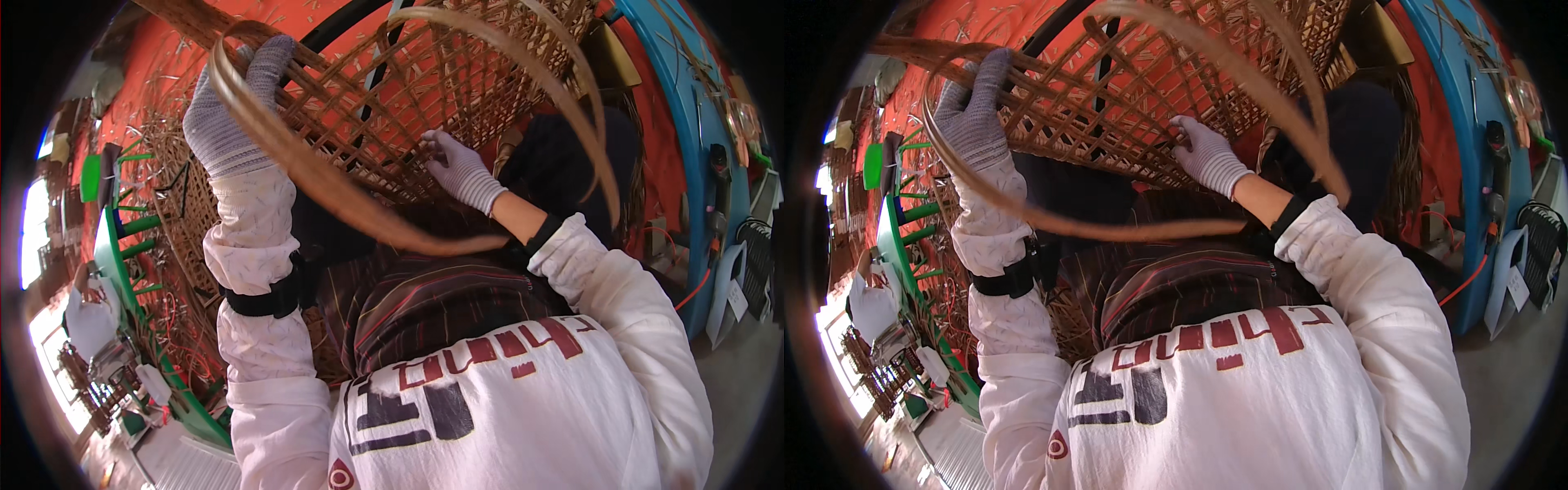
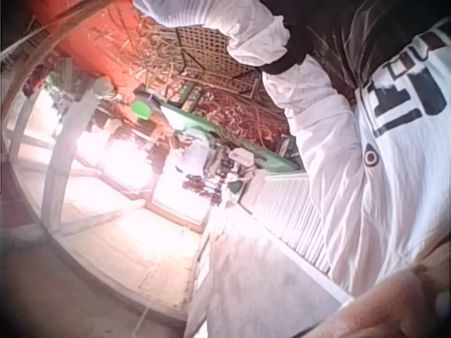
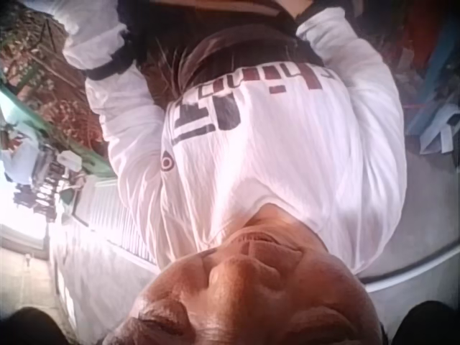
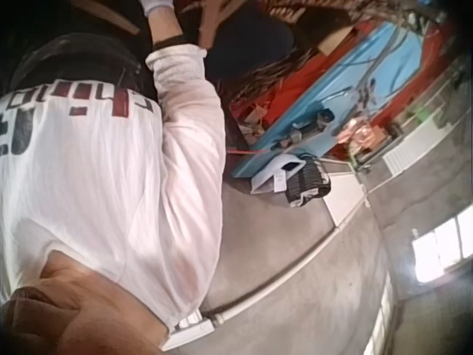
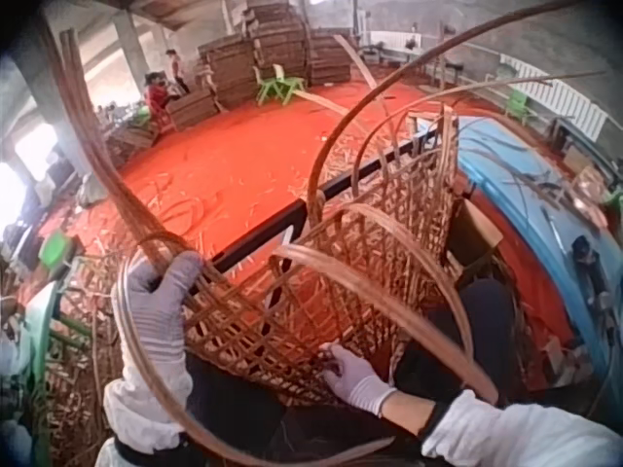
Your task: Weaving rattan strips onto a wooden frame and securing them with a staple gun.
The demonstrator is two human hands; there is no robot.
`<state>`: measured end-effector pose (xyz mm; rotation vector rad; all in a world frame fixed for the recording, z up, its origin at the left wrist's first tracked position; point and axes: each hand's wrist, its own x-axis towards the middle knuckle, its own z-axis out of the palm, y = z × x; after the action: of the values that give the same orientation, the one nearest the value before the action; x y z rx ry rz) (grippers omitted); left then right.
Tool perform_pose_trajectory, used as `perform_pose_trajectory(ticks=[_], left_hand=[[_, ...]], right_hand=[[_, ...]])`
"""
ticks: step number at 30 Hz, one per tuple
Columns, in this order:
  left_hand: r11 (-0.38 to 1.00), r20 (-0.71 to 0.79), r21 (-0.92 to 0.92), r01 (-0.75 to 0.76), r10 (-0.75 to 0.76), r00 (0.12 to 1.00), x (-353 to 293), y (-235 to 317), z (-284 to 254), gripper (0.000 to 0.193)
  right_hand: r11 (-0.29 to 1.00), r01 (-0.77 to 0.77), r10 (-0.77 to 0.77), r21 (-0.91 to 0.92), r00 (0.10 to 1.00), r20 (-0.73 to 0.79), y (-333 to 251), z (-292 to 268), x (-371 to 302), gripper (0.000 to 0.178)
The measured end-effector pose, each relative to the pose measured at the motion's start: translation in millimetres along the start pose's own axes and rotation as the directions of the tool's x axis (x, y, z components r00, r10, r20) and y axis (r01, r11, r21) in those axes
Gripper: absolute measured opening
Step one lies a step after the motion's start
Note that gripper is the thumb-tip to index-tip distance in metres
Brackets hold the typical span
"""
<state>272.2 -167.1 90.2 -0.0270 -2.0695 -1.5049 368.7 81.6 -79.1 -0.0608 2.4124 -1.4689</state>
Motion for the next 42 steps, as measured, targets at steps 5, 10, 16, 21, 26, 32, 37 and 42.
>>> perform_pose_trajectory(ticks=[5, 10, 16, 21, 26, 32, 37, 42], left_hand=[[0.975, 0.108, 0.173, 0.138, -0.158, 0.982, -20.7, 64.5, 22.5, 0.028], [0.983, 0.045, 0.148, 0.106, -0.113, 0.993, -21.6, 63.7, 22.2, 0.02], [0.975, 0.036, 0.194, 0.111, -0.12, 0.992, -22.1, 64.1, 22.2, 0.021], [0.976, 0.062, 0.196, 0.091, -0.105, 0.993, -19.9, 63.6, 30.0, 0.029], [0.981, 0.008, 0.126, 0.148, -0.15, 0.989, -16.2, 51.4, 18.5, 0.028], [0.98, 0.014, 0.156, 0.124, -0.128, 0.992, -13.1, 57.2, 21.1, 0.029], [0.976, 0.037, 0.165, 0.141, -0.149, 0.988, -11.5, 54.5, 22.3, 0.028], [0.973, 0.041, 0.188, 0.131, -0.141, 0.989, -8.9, 56.7, 26.5, 0.026]], right_hand=[[0.988, 0.139, -0.139, 0.066, 0.99, -0.016, 8.2, -5.1, -1.3, 0.045], [0.987, 0.103, -0.099, 0.125, 0.994, -0.037, 20.0, -0.8, -2.6, 0.042], [0.99, -0.131, 0.124, -0.044, 0.981, -0.147, 57.2, -0.4, 5.2, 0.021], [0.986, -0.161, 0.162, -0.042, 0.987, 0.02, 140.9, 38.3, 21.6, 0.028], [0.944, -0.328, 0.329, -0.038, 0.925, 0.192, 97.5, 25.6, 17.3, 0.03], [0.942, -0.332, 0.337, -0.059, 0.925, 0.176, 118.4, 40.5, 17.2, 0.03], [0.923, -0.366, 0.378, -0.117, 0.92, 0.105, 113.5, 30.0, 19.8, 0.031], [0.941, -0.335, 0.325, -0.049, 0.934, -0.15, 147.2, 28.4, 24.2, 0.04]])
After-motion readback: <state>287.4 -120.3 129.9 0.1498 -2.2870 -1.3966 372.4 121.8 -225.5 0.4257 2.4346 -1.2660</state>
